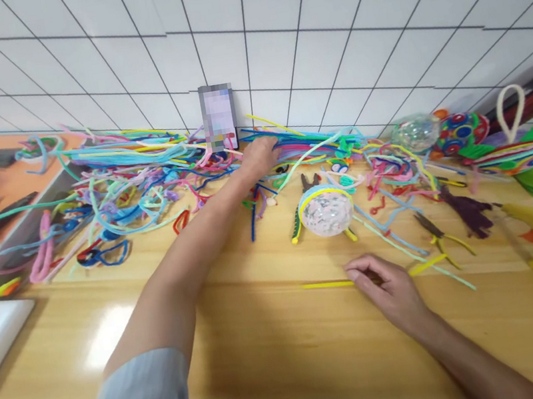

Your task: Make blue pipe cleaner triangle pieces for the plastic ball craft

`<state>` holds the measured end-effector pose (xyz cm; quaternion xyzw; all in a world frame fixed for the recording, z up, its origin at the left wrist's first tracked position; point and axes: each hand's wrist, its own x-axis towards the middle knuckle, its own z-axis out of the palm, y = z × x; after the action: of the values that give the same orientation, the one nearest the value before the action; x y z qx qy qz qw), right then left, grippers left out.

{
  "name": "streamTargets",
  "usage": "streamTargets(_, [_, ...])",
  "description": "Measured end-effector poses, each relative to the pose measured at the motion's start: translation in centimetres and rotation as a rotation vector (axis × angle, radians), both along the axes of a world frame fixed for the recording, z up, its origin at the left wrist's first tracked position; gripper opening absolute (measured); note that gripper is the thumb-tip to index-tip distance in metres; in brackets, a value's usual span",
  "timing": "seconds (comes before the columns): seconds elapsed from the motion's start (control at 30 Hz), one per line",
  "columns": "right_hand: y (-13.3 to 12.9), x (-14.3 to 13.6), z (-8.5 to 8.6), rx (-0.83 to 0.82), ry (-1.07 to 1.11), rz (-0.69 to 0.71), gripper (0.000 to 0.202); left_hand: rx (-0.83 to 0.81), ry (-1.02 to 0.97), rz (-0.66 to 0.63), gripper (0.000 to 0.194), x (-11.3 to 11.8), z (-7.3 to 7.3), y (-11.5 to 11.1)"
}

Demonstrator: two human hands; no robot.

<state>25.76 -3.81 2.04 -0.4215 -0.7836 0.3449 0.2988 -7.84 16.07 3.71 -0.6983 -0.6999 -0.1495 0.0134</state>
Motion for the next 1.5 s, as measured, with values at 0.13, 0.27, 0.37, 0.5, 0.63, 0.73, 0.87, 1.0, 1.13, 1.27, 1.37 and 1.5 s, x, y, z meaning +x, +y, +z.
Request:
streamTargets(0.13, [0.1,-0.1,0.2,-0.026,0.004,-0.014,0.016,0.075,0.008,0.01,0.03,0.4,0.0,-0.5])
streamTargets(0.27, [0.1,-0.1,0.3,-0.039,-0.012,-0.027,0.015,0.284,0.037,-0.138,0.05,1.8,0.3,-1.0])
streamTargets(0.37, [0.0,-0.1,0.3,-0.048,-0.015,-0.029,0.014,0.281,0.034,-0.286,0.057,3.1,0.1,-0.4])
streamTargets(0.5, [-0.1,-0.1,0.3,-0.068,0.002,-0.045,0.013,0.151,0.026,-0.337,0.049,4.3,-0.9,0.6])
streamTargets(0.63, [-0.1,0.1,0.1,-0.067,0.033,-0.062,0.012,0.143,0.09,-0.35,0.04,5.0,-1.8,0.5])
streamTargets(0.73, [-0.3,0.2,0.6,-0.065,0.04,-0.109,0.014,0.112,0.071,-0.346,0.037,5.4,-2.1,-0.1])
streamTargets(0.87, [-0.5,0.4,2.9,-0.058,0.02,-0.211,0.016,0.134,-0.006,-0.314,0.037,5.6,-2.5,-0.6])
streamTargets(1.0, [1.7,0.2,6.6,0.09,0.005,-0.271,0.012,0.147,-0.013,-0.316,0.04,5.5,-3.1,-0.5])
streamTargets(1.13, [8.3,-1.3,9.5,0.329,-0.167,-0.3,0.017,0.149,-0.015,-0.329,0.042,5.4,-3.5,-0.3])
streamTargets(1.27, [16.8,-4.3,10.4,0.476,-0.393,-0.222,0.019,0.138,-0.005,-0.331,0.043,5.4,-3.6,-0.2])
streamTargets(1.37, [22.1,-6.9,9.9,0.535,-0.559,-0.149,0.026,0.14,-0.001,-0.347,0.041,5.3,-3.7,0.0])
streamTargets(1.5, [26.4,-9.1,8.2,0.499,-0.844,-0.045,0.041,0.142,0.01,-0.361,0.038,5.2,-3.8,0.1])
